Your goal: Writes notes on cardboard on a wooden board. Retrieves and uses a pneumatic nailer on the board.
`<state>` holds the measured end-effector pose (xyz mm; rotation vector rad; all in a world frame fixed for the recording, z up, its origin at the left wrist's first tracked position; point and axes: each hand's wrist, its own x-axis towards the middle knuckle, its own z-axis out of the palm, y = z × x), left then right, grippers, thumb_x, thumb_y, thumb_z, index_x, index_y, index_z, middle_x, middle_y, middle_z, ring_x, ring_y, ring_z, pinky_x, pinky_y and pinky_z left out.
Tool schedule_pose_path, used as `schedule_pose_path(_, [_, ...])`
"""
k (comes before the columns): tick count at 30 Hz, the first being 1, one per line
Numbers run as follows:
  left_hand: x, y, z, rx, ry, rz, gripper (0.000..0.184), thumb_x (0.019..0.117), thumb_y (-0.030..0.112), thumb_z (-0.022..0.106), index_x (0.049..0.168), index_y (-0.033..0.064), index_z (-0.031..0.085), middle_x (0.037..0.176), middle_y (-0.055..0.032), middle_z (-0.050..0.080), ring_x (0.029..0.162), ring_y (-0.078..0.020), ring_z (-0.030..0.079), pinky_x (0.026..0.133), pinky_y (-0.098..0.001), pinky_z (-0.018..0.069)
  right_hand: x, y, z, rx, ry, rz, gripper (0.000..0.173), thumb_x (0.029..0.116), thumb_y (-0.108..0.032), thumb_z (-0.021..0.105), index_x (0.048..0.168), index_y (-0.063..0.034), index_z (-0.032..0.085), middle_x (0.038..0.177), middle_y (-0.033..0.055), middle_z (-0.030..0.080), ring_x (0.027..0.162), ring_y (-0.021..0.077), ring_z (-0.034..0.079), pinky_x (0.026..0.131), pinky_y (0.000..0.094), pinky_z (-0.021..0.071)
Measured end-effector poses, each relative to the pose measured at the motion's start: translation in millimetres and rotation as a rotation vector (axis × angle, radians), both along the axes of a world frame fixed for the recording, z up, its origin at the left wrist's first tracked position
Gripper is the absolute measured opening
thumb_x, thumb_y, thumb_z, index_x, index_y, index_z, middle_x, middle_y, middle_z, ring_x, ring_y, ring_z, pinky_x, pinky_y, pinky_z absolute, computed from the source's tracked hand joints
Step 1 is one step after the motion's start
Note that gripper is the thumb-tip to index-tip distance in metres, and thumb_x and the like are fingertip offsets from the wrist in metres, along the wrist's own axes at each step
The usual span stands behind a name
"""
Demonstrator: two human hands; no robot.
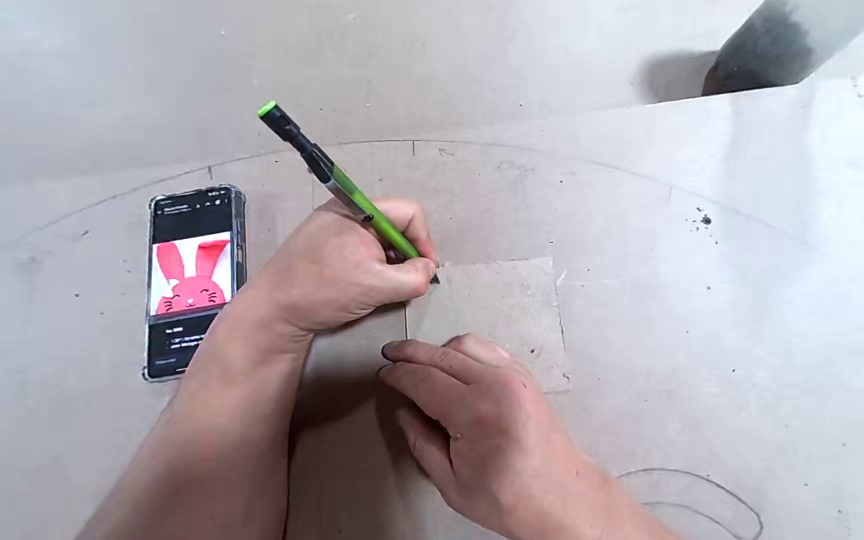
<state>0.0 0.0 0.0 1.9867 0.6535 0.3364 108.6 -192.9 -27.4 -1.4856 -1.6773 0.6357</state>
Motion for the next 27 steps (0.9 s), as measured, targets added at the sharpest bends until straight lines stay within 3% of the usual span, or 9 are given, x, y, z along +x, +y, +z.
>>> schedule_pose_path(2, [-1,-4,-8,-0.020,-0.042,0.055,0.002,0.0807,0.017,0.072,0.080,0.0193,0.071,0.067,0.0046,0.066,0.056,-0.0055,0.060,0.047,-0.0211,0.0472,6,0,0,-0.019,-0.016,0.026,0.020,0.1004,-0.023,0.061,0.112,-0.0190,0.078,0.128,-0.0098,0.070,0.098,0.0064,0.066,0.080,0.0273,0.0543])
schedule_pose_path(5, [4,-8,-10,-0.025,-0.041,0.052,0.004,0.0812,0.017,0.071,0.080,0.0199,0.069,0.066,0.0059,0.065,0.054,-0.0044,0.058,0.046,-0.0204,0.0450,9,-2,-1,-0.028,-0.004,0.027,0.020,0.1000,-0.023,0.061,0.111,-0.0187,0.078,0.126,-0.0094,0.071,0.097,0.0069,0.066,0.079,0.0279,0.0548])
schedule_pose_path(9, [6,-8,-13,-0.060,-0.079,0.062,0.002,0.0821,0.016,0.072,0.082,0.0174,0.071,0.070,0.0037,0.067,0.057,-0.0060,0.061,0.048,-0.0210,0.0486,13,-1,-2,-0.024,-0.011,0.035,0.021,0.1002,-0.023,0.061,0.112,-0.0189,0.077,0.127,-0.0096,0.070,0.098,0.0069,0.066,0.080,0.0281,0.0550])
schedule_pose_path(14, [13,-10,-13,-0.028,-0.037,0.074,0.002,0.0813,0.018,0.072,0.081,0.0200,0.070,0.065,0.0055,0.065,0.053,-0.0051,0.058,0.045,-0.0214,0.0457,16,-1,-4,-0.025,-0.025,0.028,0.020,0.0998,-0.023,0.061,0.111,-0.0203,0.078,0.127,-0.0107,0.070,0.098,0.0056,0.065,0.080,0.0264,0.0543])
schedule_pose_path(17, [13,-8,-14,-0.057,-0.066,0.063,0.003,0.0836,0.014,0.073,0.086,0.0156,0.072,0.069,0.0029,0.067,0.056,-0.0063,0.061,0.047,-0.0210,0.0486,17,1,-5,-0.032,-0.043,0.034,0.021,0.1006,-0.025,0.060,0.112,-0.0217,0.077,0.128,-0.0121,0.069,0.098,0.0050,0.065,0.080,0.0261,0.0538])
schedule_pose_path(20, [17,-10,-14,-0.032,-0.042,0.082,0.003,0.0814,0.016,0.072,0.081,0.0183,0.070,0.066,0.0055,0.065,0.054,-0.0047,0.059,0.046,-0.0216,0.0463,19,1,-7,-0.037,-0.055,0.037,0.022,0.1014,-0.026,0.058,0.112,-0.0231,0.077,0.129,-0.0133,0.069,0.100,0.0047,0.065,0.082,0.0268,0.0545])
schedule_pose_path(24, [20,-17,-9,-0.079,-0.084,0.125,0.004,0.0823,0.009,0.074,0.081,0.0105,0.071,0.064,0.0019,0.063,0.053,-0.0066,0.057,0.046,-0.0253,0.0472,21,2,-13,0.030,-0.068,0.035,0.025,0.1024,-0.029,0.056,0.116,-0.0240,0.076,0.128,-0.0095,0.071,0.103,0.0085,0.068,0.085,0.0313,0.0559])
schedule_pose_path(27, [15,-8,1,-0.111,0.006,0.019,0.002,0.0876,0.008,0.072,0.087,0.0063,0.072,0.068,-0.0008,0.063,0.060,-0.0085,0.058,0.055,-0.0291,0.0492,25,6,-6,-0.045,-0.070,0.124,0.026,0.1028,-0.029,0.059,0.122,-0.0202,0.075,0.134,-0.0022,0.070,0.110,0.0163,0.068,0.092,0.0372,0.0538])
